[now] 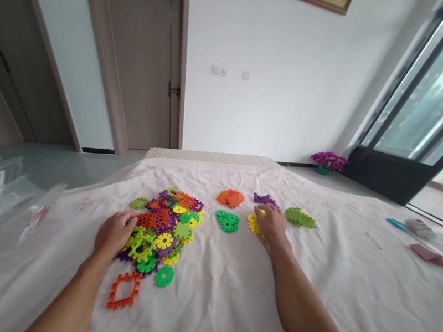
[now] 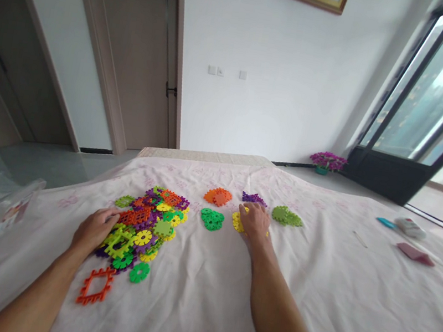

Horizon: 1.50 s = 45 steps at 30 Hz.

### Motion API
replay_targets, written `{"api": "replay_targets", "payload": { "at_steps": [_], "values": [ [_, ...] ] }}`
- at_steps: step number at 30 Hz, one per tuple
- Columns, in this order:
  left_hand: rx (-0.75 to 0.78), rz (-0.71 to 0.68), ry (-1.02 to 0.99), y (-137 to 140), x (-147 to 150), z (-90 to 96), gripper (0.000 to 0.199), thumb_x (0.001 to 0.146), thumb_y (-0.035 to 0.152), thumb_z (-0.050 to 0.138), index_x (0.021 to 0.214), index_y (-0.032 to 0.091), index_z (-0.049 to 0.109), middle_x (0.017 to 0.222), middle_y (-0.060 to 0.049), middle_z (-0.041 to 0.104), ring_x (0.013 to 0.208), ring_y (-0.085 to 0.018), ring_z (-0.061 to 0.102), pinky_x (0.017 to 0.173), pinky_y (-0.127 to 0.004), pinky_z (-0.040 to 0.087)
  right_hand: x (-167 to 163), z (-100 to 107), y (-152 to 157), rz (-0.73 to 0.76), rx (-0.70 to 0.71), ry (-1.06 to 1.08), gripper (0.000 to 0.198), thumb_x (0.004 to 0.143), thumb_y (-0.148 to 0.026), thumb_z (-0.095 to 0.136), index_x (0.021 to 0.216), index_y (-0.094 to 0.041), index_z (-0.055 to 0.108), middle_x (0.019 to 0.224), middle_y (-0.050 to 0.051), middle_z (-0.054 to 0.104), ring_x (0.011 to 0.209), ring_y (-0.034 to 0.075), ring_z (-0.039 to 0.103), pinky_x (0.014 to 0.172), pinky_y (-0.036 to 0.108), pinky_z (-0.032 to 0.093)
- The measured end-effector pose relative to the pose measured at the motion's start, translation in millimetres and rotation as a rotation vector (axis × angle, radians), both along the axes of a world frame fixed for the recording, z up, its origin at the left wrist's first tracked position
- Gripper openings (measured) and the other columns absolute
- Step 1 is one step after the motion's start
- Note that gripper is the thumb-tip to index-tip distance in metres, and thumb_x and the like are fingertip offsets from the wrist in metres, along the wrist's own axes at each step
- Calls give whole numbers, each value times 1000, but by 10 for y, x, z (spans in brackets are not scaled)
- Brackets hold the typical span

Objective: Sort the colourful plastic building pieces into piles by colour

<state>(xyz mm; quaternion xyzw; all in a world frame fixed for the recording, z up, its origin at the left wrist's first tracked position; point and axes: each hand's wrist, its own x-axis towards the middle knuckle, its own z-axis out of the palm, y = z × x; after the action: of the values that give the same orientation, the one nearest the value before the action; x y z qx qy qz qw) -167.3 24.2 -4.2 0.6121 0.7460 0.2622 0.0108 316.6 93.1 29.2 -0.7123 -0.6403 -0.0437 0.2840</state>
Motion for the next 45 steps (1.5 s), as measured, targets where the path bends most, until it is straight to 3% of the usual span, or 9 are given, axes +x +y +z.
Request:
{"api": "replay_targets", "payload": {
  "at_steps": [4, 8, 11, 15, 23, 31, 36, 40, 45],
  "values": [
    [-20, -8, 4, -6, 10, 26, 41, 92, 40, 39, 111, 26, 72, 126, -4, 68, 117, -22, 61, 97, -31, 47, -398, 118, -96, 322, 142, 8, 28, 93, -36, 53, 101, -22, 75, 107, 8, 73, 104, 25, 62, 98, 39, 42],
    [-16, -2, 9, -15, 22, 39, 41, 92, 40, 39, 111, 26, 72, 126, -4, 68, 116, -22, 62, 96, -30, 47, -969, 177, -331, 677, 120, 59, 26, 94, -39, 56, 105, -23, 73, 105, 7, 73, 100, 22, 64, 92, 34, 47],
    [-8, -10, 4, -14, 20, 30, 40, 92, 39, 40, 110, 25, 72, 126, -5, 68, 115, -21, 62, 97, -30, 46, -1358, 146, -520, 928, 85, 17, 34, 93, -44, 59, 118, -24, 68, 115, 7, 71, 108, 21, 62, 96, 33, 46],
    [-6, -12, -2, 3, 3, 7, 40, 91, 40, 41, 110, 25, 73, 125, -5, 68, 115, -22, 62, 96, -31, 47, -1634, 58, -652, 1057, 43, -114, 43, 95, -47, 56, 129, -21, 61, 123, 10, 68, 115, 23, 59, 99, 34, 45],
    [-3, -10, -11, 3, 5, 5, 39, 92, 40, 40, 110, 26, 73, 126, -4, 68, 116, -22, 61, 98, -31, 46, -1601, 4, -654, 931, 33, -125, 30, 102, -32, 42, 116, -21, 67, 103, 8, 72, 96, 20, 63, 88, 30, 46],
    [-25, -11, -20, 23, -21, -29, 41, 92, 40, 39, 111, 24, 71, 130, -5, 66, 118, -22, 60, 100, -31, 45, -1360, 25, -455, 571, 159, 132, 31, 101, -33, 39, 104, -22, 68, 98, 7, 70, 91, 19, 64, 84, 28, 47],
    [-23, -13, -7, 33, -30, -40, 43, 92, 42, 38, 112, 23, 71, 130, -6, 66, 117, -24, 61, 98, -32, 46, -885, -19, -115, 379, 338, 351, 30, 94, -35, 45, 96, -19, 71, 93, 8, 72, 85, 20, 65, 82, 31, 49],
    [-20, 2, -8, 27, -17, -18, 42, 91, 42, 40, 110, 25, 73, 128, -5, 67, 115, -24, 62, 96, -32, 48, -355, -67, 87, 101, 434, 568, 35, 86, -39, 50, 100, -16, 72, 88, 8, 73, 83, 21, 66, 81, 35, 53],
    [-10, 0, 6, 29, -22, -28, 41, 91, 42, 40, 111, 26, 73, 127, -3, 68, 115, -22, 63, 95, -29, 47, 257, -157, 204, -206, 552, 1057, 38, 77, -41, 58, 100, -13, 70, 75, 3, 68, 67, 18, 67, 64, 31, 58]
  ]
}}
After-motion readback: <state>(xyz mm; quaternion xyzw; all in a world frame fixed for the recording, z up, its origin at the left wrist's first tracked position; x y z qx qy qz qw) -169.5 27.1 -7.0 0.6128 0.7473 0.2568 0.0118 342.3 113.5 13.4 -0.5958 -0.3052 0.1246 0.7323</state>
